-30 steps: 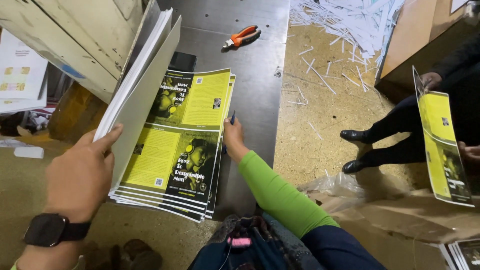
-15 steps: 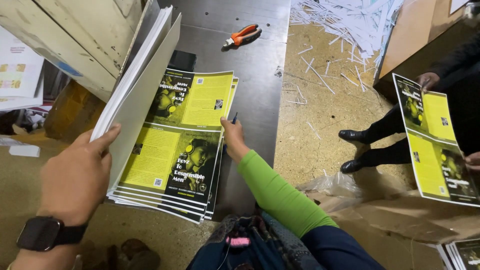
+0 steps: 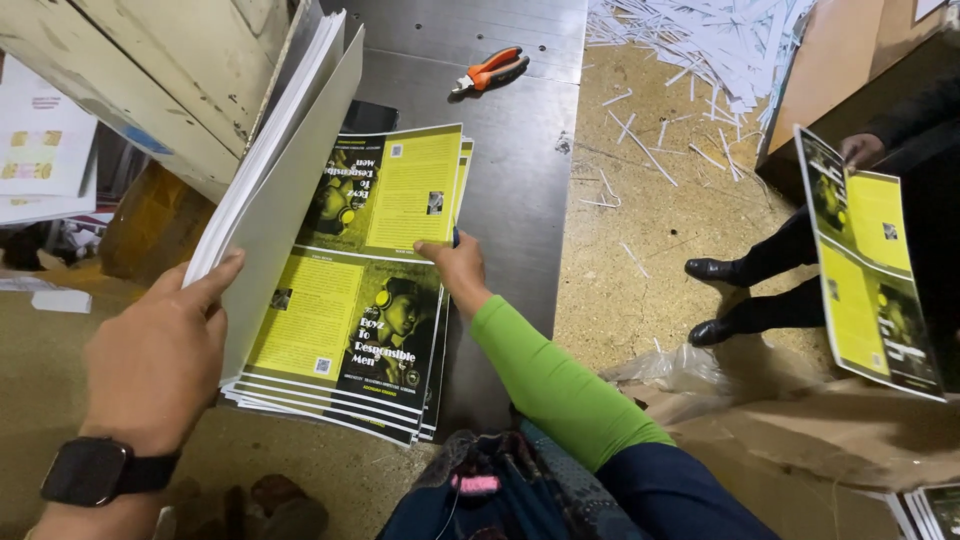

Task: The person is organizing, marking, and stacking printed materials and cardboard sheets in a print shop finishing area, preparing them for packaging.

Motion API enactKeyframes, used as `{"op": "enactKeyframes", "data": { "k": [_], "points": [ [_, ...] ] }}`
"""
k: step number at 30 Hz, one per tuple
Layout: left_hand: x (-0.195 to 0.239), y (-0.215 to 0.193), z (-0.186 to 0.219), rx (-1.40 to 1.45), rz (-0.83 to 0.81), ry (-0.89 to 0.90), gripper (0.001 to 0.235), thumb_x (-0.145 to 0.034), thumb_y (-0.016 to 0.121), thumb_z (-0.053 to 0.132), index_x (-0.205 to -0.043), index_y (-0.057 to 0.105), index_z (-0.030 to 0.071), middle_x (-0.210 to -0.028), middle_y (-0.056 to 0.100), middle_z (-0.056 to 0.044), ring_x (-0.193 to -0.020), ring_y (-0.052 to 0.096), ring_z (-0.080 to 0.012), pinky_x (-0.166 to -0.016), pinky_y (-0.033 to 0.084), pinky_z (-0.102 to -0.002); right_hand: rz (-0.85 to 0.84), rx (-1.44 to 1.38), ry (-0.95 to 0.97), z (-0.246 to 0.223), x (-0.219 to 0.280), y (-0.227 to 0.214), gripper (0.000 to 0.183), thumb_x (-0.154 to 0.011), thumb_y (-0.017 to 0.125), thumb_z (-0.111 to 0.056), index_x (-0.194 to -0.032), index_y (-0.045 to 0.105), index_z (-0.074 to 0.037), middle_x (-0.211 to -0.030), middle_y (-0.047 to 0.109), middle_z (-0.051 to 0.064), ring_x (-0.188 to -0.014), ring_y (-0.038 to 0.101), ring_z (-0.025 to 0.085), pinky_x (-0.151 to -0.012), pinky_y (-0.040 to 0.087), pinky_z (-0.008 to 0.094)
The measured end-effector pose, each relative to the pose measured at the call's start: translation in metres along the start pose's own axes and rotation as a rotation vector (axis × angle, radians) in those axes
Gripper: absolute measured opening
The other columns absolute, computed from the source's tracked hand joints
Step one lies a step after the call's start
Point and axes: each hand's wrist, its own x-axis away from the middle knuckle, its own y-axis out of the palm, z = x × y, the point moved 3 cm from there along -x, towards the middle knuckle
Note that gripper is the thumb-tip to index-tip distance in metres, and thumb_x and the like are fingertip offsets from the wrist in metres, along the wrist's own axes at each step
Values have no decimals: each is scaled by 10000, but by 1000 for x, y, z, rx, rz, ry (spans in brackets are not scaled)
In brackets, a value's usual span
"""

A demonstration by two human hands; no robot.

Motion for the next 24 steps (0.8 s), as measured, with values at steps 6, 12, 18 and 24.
{"op": "enactKeyframes", "data": {
  "k": [6,12,18,24],
  "points": [
    [-2,7,1,104,71,20,476,-948,485,234,-1399,491,387,-1344,583,-25,-570,644,-244,-495,555,-365,-2,18,-156,15,-14,0,388,-795,692,-68,-1174,616,-30,-1135,712,122,-937,711,262,-747,626,336],
    [-6,39,-6,90,282,76,486,-882,523,173,-1344,563,320,-1339,576,-39,-565,692,-389,-485,558,-485,-39,-94,-323,-45,40,-47,377,-838,642,-34,-1199,556,35,-1154,681,214,-945,720,327,-708,659,317],
    [8,40,31,119,196,72,533,-886,471,123,-1374,533,329,-1403,535,-51,-781,745,-349,-677,615,-454,250,-35,-635,-108,88,-134,332,-649,883,-97,-914,685,-70,-770,672,58,-697,635,143,-679,546,334],
    [16,108,124,156,260,285,381,-873,549,114,-1219,663,228,-1419,499,-188,-982,677,-403,-718,601,-477,384,8,-841,-147,108,-198,240,-730,850,-68,-897,679,-84,-800,662,-2,-710,615,68,-704,528,259]
  ]
}}
